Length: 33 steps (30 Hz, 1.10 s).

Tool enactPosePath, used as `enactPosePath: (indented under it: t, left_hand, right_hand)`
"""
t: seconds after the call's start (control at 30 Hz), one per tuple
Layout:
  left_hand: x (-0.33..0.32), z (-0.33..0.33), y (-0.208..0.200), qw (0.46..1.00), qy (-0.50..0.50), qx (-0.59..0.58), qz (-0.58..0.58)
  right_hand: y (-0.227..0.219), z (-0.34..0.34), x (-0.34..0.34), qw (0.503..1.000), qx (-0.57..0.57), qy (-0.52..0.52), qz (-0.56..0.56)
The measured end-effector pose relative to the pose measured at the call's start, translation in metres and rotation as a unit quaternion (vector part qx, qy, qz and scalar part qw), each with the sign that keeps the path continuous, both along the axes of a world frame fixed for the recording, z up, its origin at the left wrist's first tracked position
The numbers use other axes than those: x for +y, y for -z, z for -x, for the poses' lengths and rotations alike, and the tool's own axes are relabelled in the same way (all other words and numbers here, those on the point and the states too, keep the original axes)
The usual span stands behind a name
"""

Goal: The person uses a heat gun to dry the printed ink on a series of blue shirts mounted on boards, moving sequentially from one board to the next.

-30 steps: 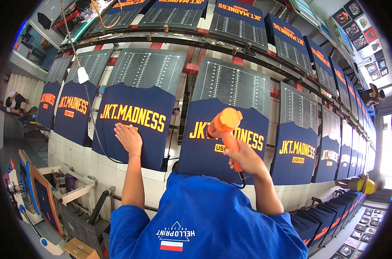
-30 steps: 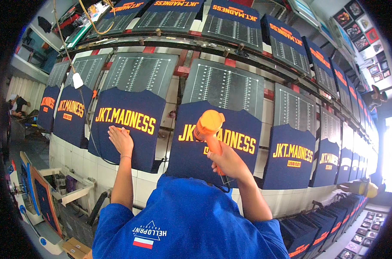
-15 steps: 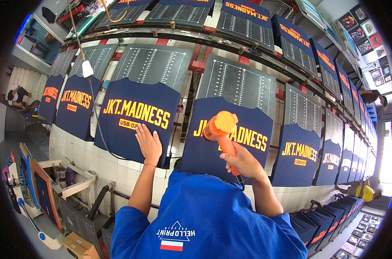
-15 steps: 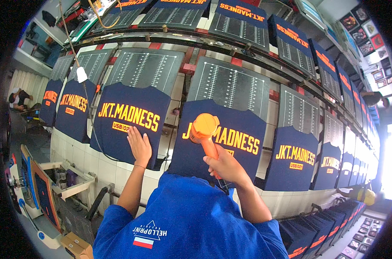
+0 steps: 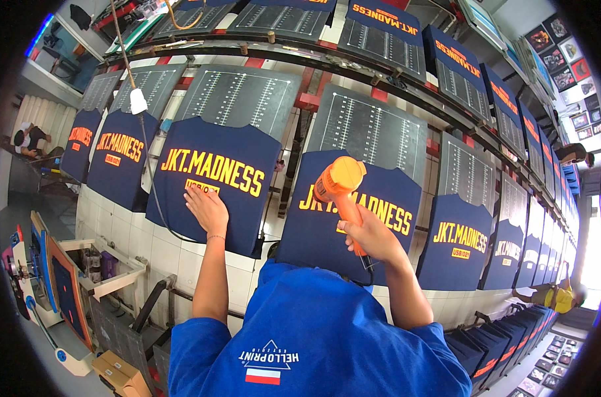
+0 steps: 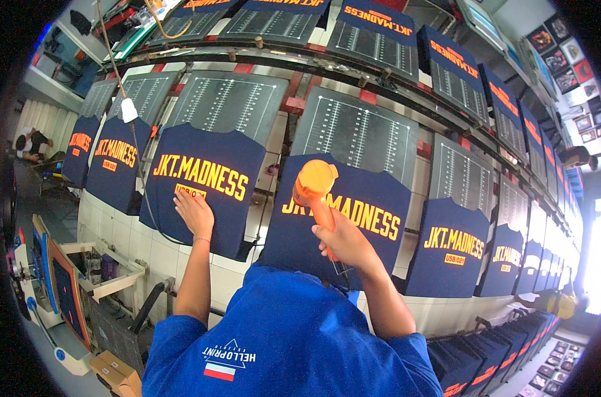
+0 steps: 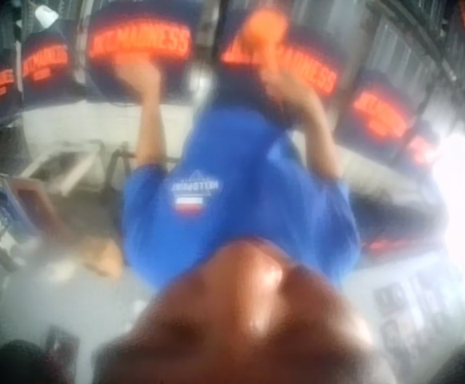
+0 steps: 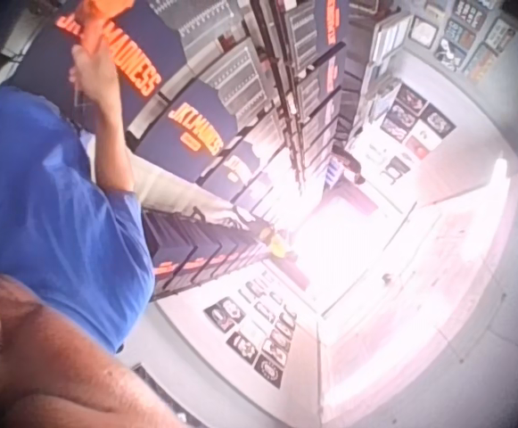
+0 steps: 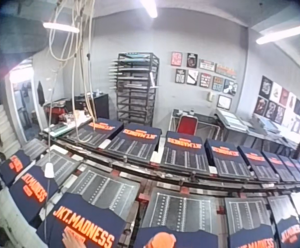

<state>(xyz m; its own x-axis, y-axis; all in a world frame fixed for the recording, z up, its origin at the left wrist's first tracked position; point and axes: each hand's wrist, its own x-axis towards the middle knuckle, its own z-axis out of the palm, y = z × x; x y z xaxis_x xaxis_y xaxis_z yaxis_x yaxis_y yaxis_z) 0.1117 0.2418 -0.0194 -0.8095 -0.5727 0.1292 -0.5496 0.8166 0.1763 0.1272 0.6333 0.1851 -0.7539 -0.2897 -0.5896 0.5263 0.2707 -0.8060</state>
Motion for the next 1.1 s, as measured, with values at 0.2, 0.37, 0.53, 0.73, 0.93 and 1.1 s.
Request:
enactPosePath:
  t: [0.2, 0.37, 0.53, 0.73, 0.93, 1.1]
  left_hand:
    - [0.024, -0.012, -0.007, 1.000, 0.020, 0.000, -0.020]
    - [0.041, -0.025, -0.008, 0.998, 0.053, 0.001, -0.023]
    - [0.057, -0.038, -0.011, 0.994, 0.104, -0.002, -0.039]
    - [0.060, -0.046, -0.016, 0.990, 0.133, -0.013, -0.053]
    - [0.056, -0.053, -0.016, 0.985, 0.164, -0.012, -0.053]
    - [0.055, -0.059, -0.012, 0.981, 0.191, -0.016, -0.042]
  right_hand:
    - [0.009, 0.012, -0.003, 1.000, 0.026, -0.002, 0.012]
    - [-0.001, 0.014, -0.001, 0.999, 0.003, 0.032, -0.003]
    - [-0.005, 0.010, 0.004, 0.998, 0.021, 0.049, -0.026]
    - [-0.003, 0.011, 0.003, 0.999, 0.017, 0.044, -0.015]
    - [0.006, 0.013, -0.006, 0.999, 0.042, 0.028, 0.018]
    - [0.008, 0.018, -0.009, 0.999, 0.042, 0.011, 0.000]
